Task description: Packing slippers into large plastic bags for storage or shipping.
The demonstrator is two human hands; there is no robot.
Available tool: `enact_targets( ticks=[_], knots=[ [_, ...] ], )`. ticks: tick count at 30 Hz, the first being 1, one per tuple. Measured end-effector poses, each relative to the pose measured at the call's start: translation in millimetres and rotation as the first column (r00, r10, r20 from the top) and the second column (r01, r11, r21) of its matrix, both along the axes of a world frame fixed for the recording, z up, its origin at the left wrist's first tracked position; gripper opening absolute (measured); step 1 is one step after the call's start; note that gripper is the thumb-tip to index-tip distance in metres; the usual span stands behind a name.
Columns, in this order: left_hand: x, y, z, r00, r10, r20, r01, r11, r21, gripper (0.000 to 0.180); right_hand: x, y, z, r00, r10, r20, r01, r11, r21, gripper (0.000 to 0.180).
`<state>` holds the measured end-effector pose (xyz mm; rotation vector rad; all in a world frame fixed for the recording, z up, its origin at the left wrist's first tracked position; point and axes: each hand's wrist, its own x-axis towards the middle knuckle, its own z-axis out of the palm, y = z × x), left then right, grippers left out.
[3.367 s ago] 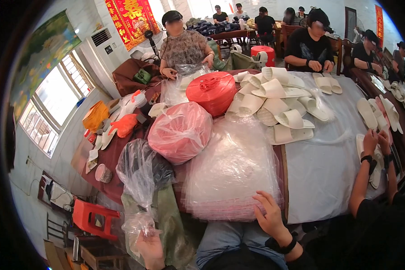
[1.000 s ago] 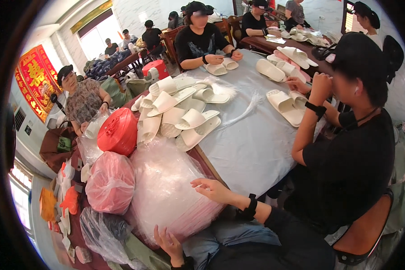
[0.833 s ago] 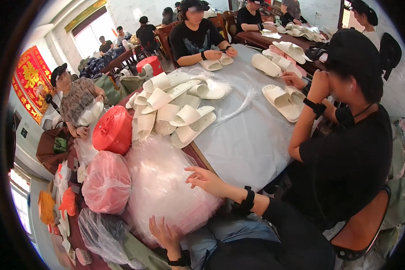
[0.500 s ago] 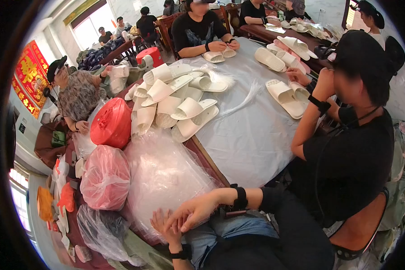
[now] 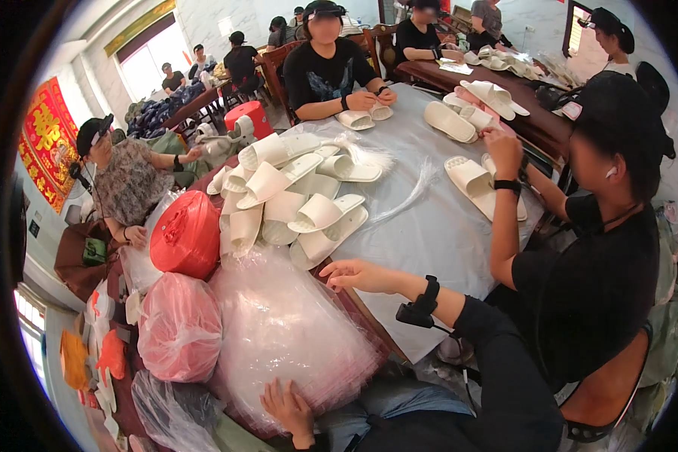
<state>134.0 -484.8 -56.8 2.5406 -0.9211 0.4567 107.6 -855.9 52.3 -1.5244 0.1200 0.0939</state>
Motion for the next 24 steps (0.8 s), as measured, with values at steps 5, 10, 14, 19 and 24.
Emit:
enact_targets(
  ticks=[5, 10, 14, 19, 24],
  knots=[
    [0, 0, -1, 1.0, 0.005, -0.016, -0.005, 1.0, -0.014, 0.036, 3, -16, -8, 0.993, -0.111, -0.028, 0.109, 0.991, -0.084, 0.038],
    [-3, -9, 15, 0.999, 0.003, 0.04, -0.003, 1.0, 0.006, 0.027, 17, -34, -29, 0.959, -0.276, 0.061, 0.283, 0.936, -0.207, 0.036],
    [-4, -12, 21, 0.997, 0.003, 0.071, -0.003, 1.0, -0.006, 0.022, 29, -43, -32, 0.926, -0.36, 0.113, 0.376, 0.903, -0.209, 0.036],
    [-4, -7, 18, 0.998, 0.022, 0.056, -0.022, 1.0, 0.002, 0.022, 46, -41, -26, 0.795, -0.602, 0.072, 0.604, 0.777, -0.176, 0.046],
    [-1, -4, 2, 0.999, 0.019, -0.042, -0.019, 1.0, -0.011, 0.033, 78, -62, -68, 0.619, -0.701, 0.353, 0.785, 0.558, -0.268, 0.062]
  ],
)
